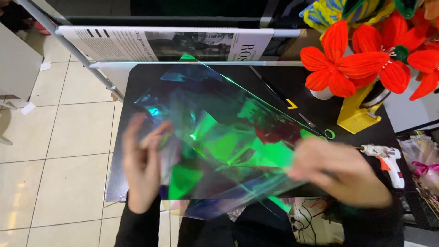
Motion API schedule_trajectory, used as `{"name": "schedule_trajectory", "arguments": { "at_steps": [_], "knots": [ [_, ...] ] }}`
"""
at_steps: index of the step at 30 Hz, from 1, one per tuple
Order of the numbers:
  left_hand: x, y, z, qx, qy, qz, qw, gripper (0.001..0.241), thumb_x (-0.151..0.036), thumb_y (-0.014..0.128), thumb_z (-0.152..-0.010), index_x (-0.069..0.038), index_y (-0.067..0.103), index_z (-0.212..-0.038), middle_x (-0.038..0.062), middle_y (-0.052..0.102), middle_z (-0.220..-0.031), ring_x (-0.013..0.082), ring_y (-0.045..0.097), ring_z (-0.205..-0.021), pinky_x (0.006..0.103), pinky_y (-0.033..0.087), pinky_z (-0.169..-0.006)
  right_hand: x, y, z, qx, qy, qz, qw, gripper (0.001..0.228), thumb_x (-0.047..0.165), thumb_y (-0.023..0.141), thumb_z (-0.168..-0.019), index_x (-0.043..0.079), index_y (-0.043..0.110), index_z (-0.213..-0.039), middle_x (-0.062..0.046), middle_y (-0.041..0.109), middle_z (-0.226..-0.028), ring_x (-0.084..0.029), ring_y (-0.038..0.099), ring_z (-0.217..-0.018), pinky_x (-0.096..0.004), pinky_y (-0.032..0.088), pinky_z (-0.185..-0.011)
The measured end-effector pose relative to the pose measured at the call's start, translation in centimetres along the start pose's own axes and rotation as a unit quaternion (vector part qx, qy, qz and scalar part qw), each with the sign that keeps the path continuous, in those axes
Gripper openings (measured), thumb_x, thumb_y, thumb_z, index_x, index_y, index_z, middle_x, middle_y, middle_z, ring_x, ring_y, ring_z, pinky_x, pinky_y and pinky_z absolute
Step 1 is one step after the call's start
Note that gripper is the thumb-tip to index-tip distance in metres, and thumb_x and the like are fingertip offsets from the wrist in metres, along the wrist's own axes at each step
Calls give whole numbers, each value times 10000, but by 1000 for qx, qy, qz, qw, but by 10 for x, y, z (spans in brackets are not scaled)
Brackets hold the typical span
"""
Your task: The person smooths a stack of iridescent green plastic sheets on a table, then uses a utility knife to cut along the edges of the top sheet. They then use scissors to trim the cut piece further.
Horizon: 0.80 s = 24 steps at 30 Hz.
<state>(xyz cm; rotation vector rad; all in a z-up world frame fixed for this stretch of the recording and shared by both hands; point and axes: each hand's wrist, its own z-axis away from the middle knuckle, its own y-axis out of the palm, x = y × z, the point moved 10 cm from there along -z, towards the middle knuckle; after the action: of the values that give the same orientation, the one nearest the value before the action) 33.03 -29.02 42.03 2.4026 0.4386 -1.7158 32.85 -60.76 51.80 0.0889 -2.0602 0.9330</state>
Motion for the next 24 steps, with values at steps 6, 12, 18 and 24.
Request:
{"name": "schedule_trajectory", "arguments": {
  "at_steps": [6, 12, 18, 24],
  "knots": [
    [-42, 87, -4, 219, -68, 33, 973, 370, -215, 526, -1029, -47, 657, -1331, 108, 750, -1305, 181, 723, -1211, 250, 551, -766, 5, 38, -99, 30, -110, 39, 993, 138, 183, 675, -979, 74, 755, -1008, -119, 645, -1222, -282, 621, -1160, -417, 516, -1001],
    [-52, 90, 3, 217, -81, 103, 967, 425, -227, 477, -1049, 30, 628, -1352, 185, 723, -1319, 273, 696, -1270, 377, 551, -1136, -5, 40, -109, -30, -82, -21, 996, 88, 91, 702, -966, 17, 697, -919, -108, 752, -998, -223, 749, -912, -323, 596, -856],
    [-33, 90, 5, 176, -73, 0, 982, 332, -203, 636, -969, -51, 713, -1253, 104, 829, -1114, 164, 796, -1085, 275, 653, -961, -21, 43, -104, -52, -16, -43, 998, 37, 65, 721, -945, 44, 718, -914, -58, 745, -924, -163, 715, -851, -277, 573, -781],
    [-20, 100, 2, 181, -96, 47, 978, 290, -213, 621, -982, 2, 775, -1101, 125, 837, -1005, 192, 819, -978, 316, 692, -932, -30, 48, -105, -42, 1, -97, 994, 77, 134, 759, -932, 73, 764, -979, -51, 692, -963, -162, 682, -884, -288, 566, -821]
  ]
}}
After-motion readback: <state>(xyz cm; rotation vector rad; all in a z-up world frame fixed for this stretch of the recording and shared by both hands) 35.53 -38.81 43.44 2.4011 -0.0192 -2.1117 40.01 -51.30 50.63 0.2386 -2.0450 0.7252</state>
